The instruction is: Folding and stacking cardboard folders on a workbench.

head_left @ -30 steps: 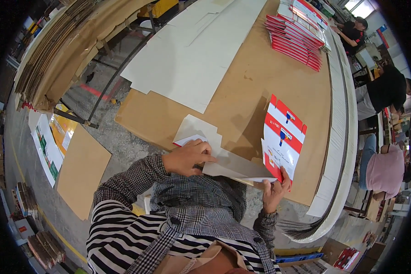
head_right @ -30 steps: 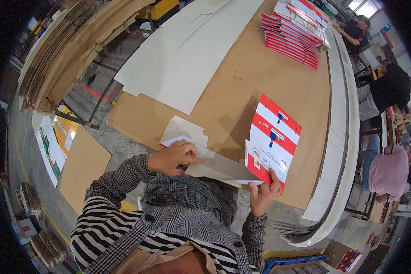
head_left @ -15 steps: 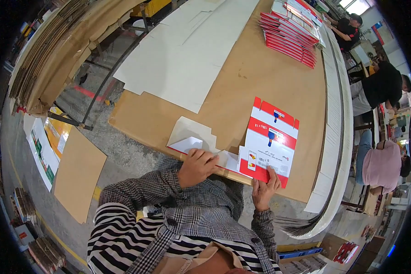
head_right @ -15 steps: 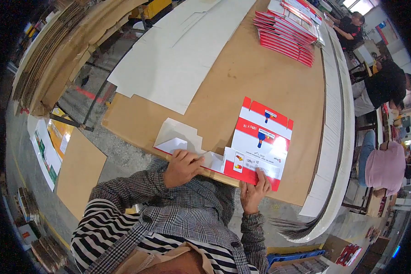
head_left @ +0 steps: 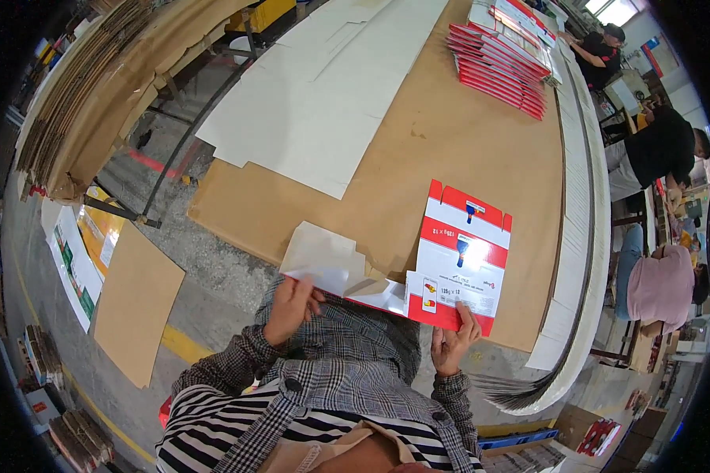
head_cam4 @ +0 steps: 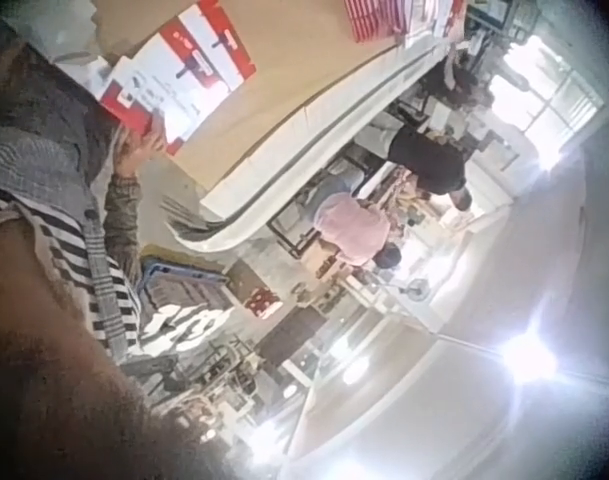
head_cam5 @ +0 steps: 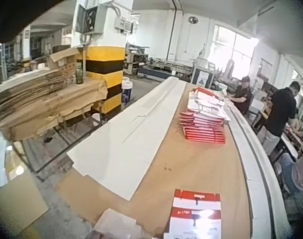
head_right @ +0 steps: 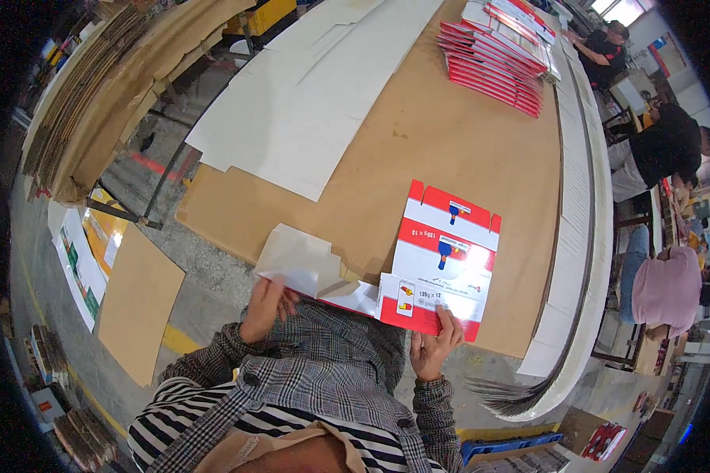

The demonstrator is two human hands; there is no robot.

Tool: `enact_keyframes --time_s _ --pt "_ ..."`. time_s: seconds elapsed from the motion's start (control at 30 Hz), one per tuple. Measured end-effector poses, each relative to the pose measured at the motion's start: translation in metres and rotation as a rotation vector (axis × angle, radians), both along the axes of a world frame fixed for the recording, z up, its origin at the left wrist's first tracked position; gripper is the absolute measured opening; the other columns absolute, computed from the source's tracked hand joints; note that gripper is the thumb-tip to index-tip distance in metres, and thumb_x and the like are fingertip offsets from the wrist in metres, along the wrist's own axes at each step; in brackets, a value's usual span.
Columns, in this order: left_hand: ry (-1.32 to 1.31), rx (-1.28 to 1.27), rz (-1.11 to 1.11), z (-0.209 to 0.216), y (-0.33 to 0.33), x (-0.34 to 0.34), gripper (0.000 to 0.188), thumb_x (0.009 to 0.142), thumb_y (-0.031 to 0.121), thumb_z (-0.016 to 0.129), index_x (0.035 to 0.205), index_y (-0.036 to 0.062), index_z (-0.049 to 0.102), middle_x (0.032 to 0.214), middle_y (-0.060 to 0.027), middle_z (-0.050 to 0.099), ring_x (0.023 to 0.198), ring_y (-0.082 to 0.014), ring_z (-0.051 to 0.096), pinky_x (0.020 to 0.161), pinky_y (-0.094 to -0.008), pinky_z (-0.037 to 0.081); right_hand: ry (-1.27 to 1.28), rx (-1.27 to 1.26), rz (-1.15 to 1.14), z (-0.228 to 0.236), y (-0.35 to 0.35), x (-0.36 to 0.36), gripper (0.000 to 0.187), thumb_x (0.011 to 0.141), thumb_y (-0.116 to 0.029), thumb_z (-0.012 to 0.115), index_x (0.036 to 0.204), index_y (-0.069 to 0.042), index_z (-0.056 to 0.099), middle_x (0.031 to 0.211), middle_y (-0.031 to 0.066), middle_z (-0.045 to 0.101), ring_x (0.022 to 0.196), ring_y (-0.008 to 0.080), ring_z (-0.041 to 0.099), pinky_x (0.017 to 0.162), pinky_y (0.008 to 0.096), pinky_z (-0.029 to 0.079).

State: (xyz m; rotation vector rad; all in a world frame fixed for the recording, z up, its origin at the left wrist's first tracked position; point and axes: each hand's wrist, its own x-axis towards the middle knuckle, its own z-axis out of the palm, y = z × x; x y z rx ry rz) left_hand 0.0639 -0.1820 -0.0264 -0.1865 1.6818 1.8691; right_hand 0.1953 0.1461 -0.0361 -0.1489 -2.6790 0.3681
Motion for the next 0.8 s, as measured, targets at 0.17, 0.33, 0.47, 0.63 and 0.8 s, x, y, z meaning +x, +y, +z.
enact_keyframes --time_s 0.17,0.33,0.47,0.63,0.8 --pt "1.032 -0.391 0.196 0.015 0.037 -0.017 0.02 0.087 0.013 0.065 0.097 -0.003 0.061 0.106 -0.0144 0.057 0.096 -0.0278 0.057 0.082 -0.0419 0.048 -0.034 -0.054 -0.01 0.014 -0.005 0.003 0.02 0.086 -0.023 0.064 0.091 -0.006 0.072 0.14 0.0153 0.053 0.126 0.0379 0.045 0.104 0.05 0.028" --pt "1.342 -0.246 -0.476 0.034 0.073 -0.042 0.02 0.075 0.017 0.077 0.083 0.0048 0.063 0.111 -0.014 0.054 0.112 -0.0346 0.051 0.1 -0.0494 0.04 0.018 -0.28 -0.086 0.027 -0.009 0.008 0.023 0.086 -0.021 0.064 0.094 -0.002 0.073 0.141 0.0178 0.051 0.128 0.0382 0.044 0.106 0.0481 0.028" --pt "1.314 -0.234 -0.442 0.004 0.08 -0.038 0.02 0.077 0.019 0.078 0.079 0.0051 0.063 0.117 -0.0146 0.057 0.123 -0.0357 0.052 0.11 -0.0528 0.036 0.106 -0.363 -0.055 0.028 -0.012 0.007 0.023 0.088 -0.019 0.062 0.096 0.0 0.073 0.142 0.0174 0.052 0.128 0.0375 0.045 0.106 0.0485 0.03" --pt "1.002 0.056 -0.229 -0.003 0.08 -0.033 0.016 0.078 0.012 0.077 0.087 0.0034 0.067 0.122 -0.0155 0.061 0.126 -0.0357 0.054 0.111 -0.0502 0.038 0.103 -0.124 -0.182 0.026 -0.018 -0.003 0.02 0.087 -0.014 0.068 0.078 0.004 0.065 0.134 0.0168 0.06 0.125 0.0362 0.05 0.105 0.0479 0.032" --pt "1.165 -0.116 -0.305 -0.003 0.088 -0.034 0.023 0.079 0.005 0.075 0.102 0.0033 0.071 0.123 -0.0146 0.063 0.125 -0.033 0.056 0.11 -0.0472 0.042 0.123 -0.061 -0.175 0.014 -0.018 -0.005 0.03 0.082 -0.011 0.073 0.065 -0.001 0.051 0.133 0.0151 0.061 0.124 0.0354 0.052 0.103 0.0473 0.033"
